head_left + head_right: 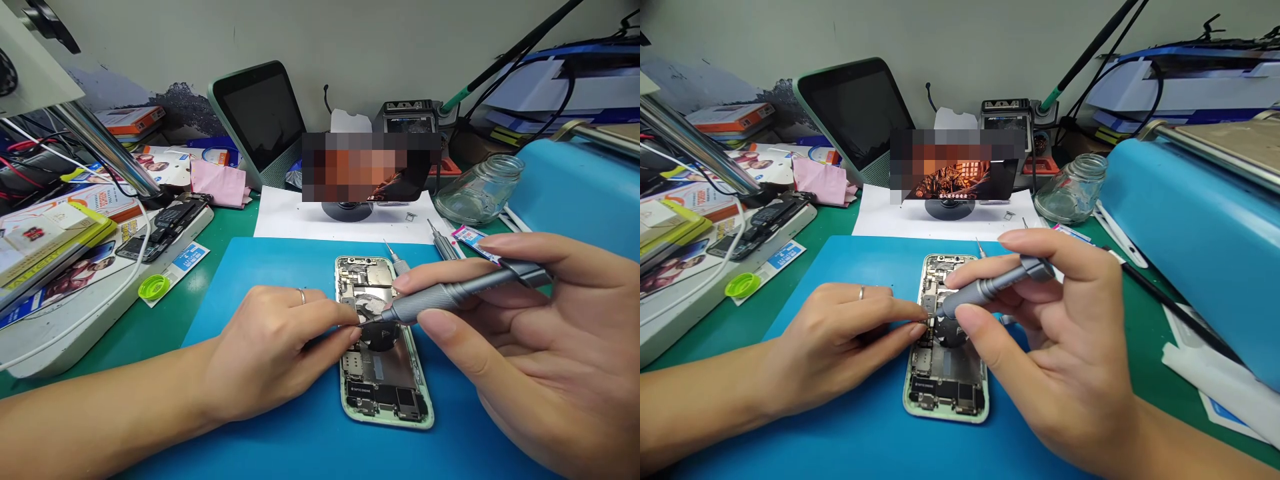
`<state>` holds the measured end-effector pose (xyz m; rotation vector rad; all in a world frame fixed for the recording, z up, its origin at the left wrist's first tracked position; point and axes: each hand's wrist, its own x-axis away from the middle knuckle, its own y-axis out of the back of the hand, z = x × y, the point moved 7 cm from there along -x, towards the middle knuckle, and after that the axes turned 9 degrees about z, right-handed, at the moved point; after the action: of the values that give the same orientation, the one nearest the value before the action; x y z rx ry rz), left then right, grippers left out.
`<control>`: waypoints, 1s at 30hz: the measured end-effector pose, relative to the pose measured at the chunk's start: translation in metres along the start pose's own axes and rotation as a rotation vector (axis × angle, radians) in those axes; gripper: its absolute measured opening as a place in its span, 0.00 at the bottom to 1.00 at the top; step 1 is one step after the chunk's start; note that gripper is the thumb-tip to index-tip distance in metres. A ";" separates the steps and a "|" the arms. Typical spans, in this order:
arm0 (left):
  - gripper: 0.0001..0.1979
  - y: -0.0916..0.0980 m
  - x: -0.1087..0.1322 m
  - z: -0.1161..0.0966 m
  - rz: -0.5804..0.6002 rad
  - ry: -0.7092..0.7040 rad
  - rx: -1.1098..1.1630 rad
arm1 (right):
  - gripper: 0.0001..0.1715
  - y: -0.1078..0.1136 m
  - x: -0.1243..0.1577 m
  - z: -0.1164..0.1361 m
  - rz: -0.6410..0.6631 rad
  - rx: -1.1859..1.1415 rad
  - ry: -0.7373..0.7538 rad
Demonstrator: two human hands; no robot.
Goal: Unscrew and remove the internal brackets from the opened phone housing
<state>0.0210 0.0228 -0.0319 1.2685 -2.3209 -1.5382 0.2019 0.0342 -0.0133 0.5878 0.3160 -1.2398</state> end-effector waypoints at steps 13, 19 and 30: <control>0.07 0.001 0.001 0.000 -0.032 0.036 0.025 | 0.31 0.002 0.004 -0.001 -0.036 -0.007 -0.012; 0.06 0.010 -0.002 -0.001 -0.081 0.046 0.026 | 0.30 0.007 0.002 0.002 -0.110 0.044 -0.004; 0.11 -0.019 0.033 -0.051 0.100 -0.178 -0.214 | 0.35 0.009 0.007 0.007 0.002 0.151 0.004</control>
<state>0.0346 -0.0392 -0.0334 0.9882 -2.2034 -1.8741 0.2117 0.0264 -0.0090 0.7196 0.2265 -1.2679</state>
